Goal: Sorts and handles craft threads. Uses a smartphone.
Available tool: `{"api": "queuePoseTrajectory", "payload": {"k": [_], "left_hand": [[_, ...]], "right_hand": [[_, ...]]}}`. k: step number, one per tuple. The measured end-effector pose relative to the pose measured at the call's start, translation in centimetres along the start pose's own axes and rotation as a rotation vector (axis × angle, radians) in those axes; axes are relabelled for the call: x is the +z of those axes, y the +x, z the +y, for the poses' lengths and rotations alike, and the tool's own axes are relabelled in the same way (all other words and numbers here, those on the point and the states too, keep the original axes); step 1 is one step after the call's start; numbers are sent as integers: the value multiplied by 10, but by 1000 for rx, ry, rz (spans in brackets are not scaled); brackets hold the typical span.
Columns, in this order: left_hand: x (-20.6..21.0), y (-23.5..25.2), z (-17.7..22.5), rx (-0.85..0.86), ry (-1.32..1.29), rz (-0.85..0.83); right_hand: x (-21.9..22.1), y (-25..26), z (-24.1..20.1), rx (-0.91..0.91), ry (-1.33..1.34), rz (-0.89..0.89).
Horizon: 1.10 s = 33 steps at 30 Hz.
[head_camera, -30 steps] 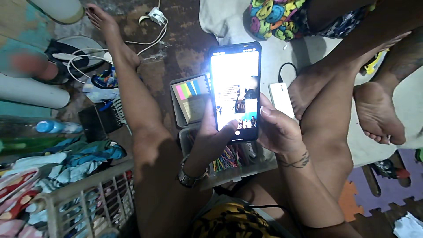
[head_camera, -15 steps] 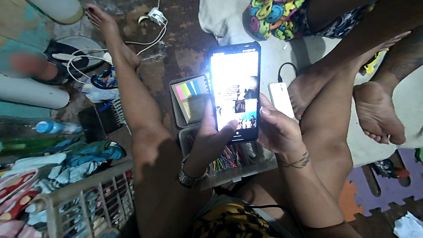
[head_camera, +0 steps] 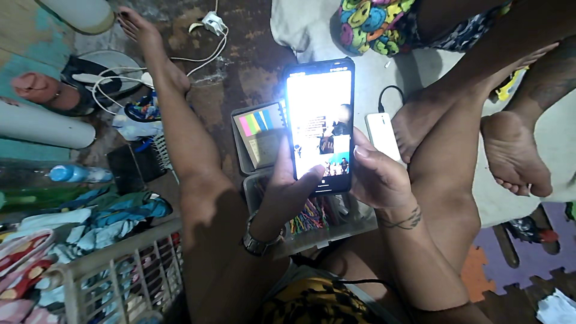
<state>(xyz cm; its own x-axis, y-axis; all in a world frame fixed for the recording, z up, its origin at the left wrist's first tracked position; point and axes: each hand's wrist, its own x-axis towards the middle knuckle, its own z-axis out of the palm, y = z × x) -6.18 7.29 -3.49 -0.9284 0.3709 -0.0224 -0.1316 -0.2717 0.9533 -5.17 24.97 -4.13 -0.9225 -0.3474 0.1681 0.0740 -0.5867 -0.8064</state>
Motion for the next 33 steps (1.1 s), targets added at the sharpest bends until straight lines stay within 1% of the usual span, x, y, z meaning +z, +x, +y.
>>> {"api": "queuePoseTrajectory", "payload": {"k": [11,15,19,23,25,26,27,28,30,33], "left_hand": [[-8,-2,-3,-14,-108,-95],[-9,-3,0,-3,-108,-126],[-10,-2,-1,-10,-112,-131],[-14,0,-6,-62,-99,-124],[-22,2,-17,-59,-133,-173],[-27,3,-19,-47,-164,-250],[-29,3,-20,-39,-186,-292],[-29,2,-18,-39,-189,-295],[-27,0,-16,-76,-161,-222],[-29,0,-15,-106,-136,-253]], "right_hand": [[0,-1,1,-7,-15,5],[-1,-1,1,-7,14,-12],[1,-3,-1,7,-18,4],[0,-4,-2,9,-65,-6],[-1,-4,-2,7,-68,-21],[-2,-5,-2,5,-68,-28],[-1,-5,-2,7,-68,-27],[-1,-5,-3,10,-69,-27],[1,-5,-4,11,-72,-33],[0,-5,-4,4,-88,-44]]}}
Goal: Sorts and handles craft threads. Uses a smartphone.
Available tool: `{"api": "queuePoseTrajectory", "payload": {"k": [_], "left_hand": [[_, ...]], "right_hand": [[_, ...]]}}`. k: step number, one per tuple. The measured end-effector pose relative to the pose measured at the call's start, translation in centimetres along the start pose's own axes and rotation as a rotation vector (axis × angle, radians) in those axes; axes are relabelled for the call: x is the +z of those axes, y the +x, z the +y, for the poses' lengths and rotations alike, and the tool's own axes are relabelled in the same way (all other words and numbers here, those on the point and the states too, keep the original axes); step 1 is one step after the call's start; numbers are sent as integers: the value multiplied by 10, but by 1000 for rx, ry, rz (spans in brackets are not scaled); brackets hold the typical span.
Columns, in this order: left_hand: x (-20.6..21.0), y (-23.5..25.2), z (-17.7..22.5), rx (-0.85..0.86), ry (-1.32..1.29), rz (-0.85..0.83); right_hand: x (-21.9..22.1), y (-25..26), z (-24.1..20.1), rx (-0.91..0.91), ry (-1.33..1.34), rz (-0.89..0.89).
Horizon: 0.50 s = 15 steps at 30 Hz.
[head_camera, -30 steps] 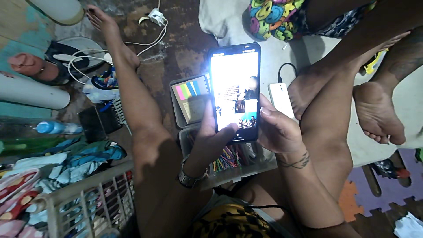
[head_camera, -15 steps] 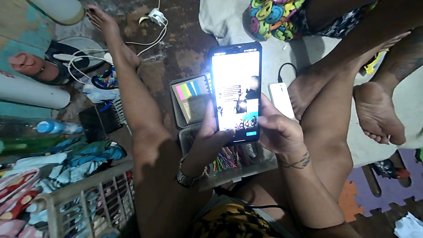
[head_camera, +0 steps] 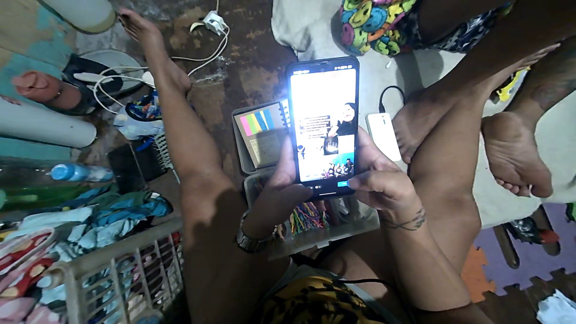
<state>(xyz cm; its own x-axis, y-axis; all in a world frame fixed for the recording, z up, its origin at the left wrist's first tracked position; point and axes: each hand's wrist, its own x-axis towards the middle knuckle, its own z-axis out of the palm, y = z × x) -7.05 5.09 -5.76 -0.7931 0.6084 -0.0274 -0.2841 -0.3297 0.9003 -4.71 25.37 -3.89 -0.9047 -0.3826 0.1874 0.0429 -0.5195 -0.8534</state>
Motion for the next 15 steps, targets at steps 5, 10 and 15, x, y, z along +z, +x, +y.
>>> {"api": "queuePoseTrajectory", "payload": {"k": [5,10,15], "left_hand": [[3,1,5,4,-23,-26],[-38,15,-53,366,-141,-264],[29,-6,47,-12,50,32]], "right_hand": [[0,0,0,-3,-35,-4],[-1,0,0,-9,-60,-11],[-1,0,0,-14,-88,7]]}}
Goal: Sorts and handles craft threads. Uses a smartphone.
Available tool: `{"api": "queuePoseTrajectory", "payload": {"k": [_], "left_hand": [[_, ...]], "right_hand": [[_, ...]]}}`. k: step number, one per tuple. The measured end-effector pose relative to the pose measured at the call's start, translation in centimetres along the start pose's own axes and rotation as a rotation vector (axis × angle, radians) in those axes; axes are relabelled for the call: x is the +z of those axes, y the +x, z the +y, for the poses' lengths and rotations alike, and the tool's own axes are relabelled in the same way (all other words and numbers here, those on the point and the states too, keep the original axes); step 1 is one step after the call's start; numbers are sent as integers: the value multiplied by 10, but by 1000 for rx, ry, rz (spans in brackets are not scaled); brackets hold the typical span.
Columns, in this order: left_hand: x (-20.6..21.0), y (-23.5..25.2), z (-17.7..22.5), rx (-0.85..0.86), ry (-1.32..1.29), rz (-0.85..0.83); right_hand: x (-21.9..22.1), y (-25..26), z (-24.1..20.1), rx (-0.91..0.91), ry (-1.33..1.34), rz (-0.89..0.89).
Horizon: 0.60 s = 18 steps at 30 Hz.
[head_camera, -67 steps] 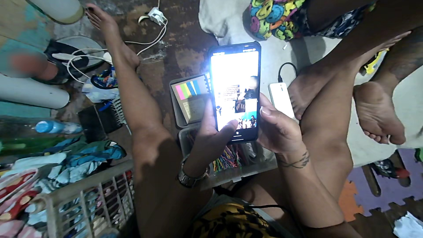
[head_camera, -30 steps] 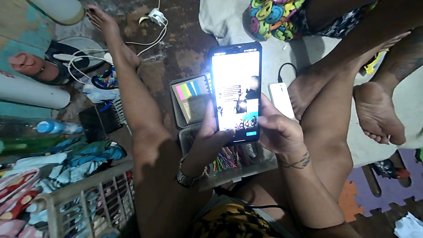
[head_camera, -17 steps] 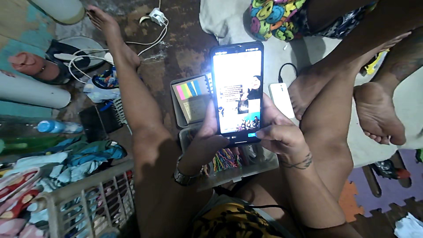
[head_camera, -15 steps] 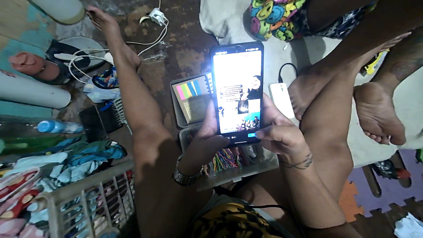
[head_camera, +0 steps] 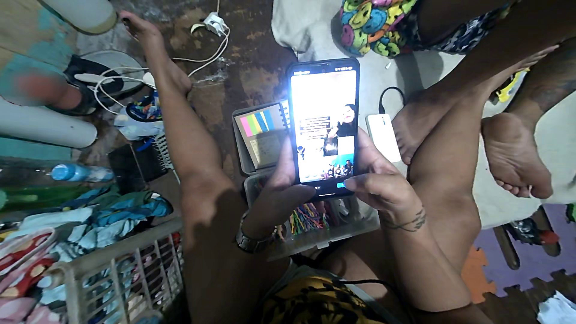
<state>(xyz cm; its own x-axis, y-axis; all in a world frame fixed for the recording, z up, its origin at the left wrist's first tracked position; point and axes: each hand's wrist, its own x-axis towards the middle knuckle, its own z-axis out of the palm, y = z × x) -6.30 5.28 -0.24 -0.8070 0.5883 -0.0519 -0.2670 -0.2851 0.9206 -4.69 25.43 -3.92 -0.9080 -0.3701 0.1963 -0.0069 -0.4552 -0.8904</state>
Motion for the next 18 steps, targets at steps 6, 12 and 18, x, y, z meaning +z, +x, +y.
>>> {"api": "queuePoseTrajectory", "payload": {"k": [6,12,18], "left_hand": [[4,-3,10,-1,12,2],[1,-2,4,-2,-14,-11],[-11,1,-17,52,-52,-95]], "right_hand": [[0,1,0,6,58,-50],[0,1,0,5,65,-55],[0,1,0,14,45,-49]]}}
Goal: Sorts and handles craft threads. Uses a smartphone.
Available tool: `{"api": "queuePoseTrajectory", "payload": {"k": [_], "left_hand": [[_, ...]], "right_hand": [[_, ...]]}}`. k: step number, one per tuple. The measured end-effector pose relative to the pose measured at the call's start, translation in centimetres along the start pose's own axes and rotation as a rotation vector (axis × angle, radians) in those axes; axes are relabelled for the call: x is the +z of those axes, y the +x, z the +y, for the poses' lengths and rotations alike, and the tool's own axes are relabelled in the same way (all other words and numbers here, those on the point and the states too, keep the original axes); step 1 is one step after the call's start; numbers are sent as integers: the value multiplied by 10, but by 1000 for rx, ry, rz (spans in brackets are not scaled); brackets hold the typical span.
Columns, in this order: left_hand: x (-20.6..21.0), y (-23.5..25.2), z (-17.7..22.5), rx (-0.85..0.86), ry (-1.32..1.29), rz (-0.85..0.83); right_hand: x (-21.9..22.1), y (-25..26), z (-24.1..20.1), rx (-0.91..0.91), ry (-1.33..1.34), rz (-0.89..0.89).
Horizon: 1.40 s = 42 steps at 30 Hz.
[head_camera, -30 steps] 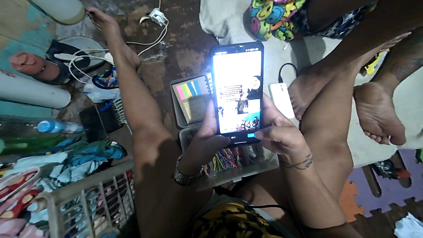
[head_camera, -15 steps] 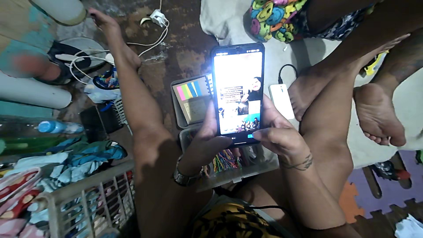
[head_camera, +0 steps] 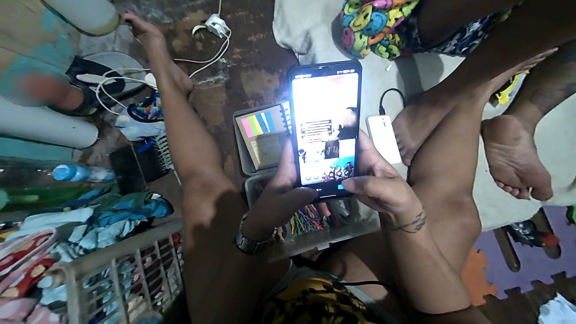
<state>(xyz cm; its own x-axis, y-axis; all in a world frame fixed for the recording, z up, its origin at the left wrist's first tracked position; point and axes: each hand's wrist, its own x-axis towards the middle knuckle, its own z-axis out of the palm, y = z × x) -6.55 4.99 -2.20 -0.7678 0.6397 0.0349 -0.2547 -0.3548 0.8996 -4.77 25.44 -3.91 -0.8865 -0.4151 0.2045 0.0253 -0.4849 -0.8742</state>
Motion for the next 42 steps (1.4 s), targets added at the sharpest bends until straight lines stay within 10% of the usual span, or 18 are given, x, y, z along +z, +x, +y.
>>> {"api": "queuePoseTrajectory", "payload": {"k": [42], "left_hand": [[-14,3,-23,62,-72,-66]], "right_hand": [[-1,1,2,-4,54,-4]]}}
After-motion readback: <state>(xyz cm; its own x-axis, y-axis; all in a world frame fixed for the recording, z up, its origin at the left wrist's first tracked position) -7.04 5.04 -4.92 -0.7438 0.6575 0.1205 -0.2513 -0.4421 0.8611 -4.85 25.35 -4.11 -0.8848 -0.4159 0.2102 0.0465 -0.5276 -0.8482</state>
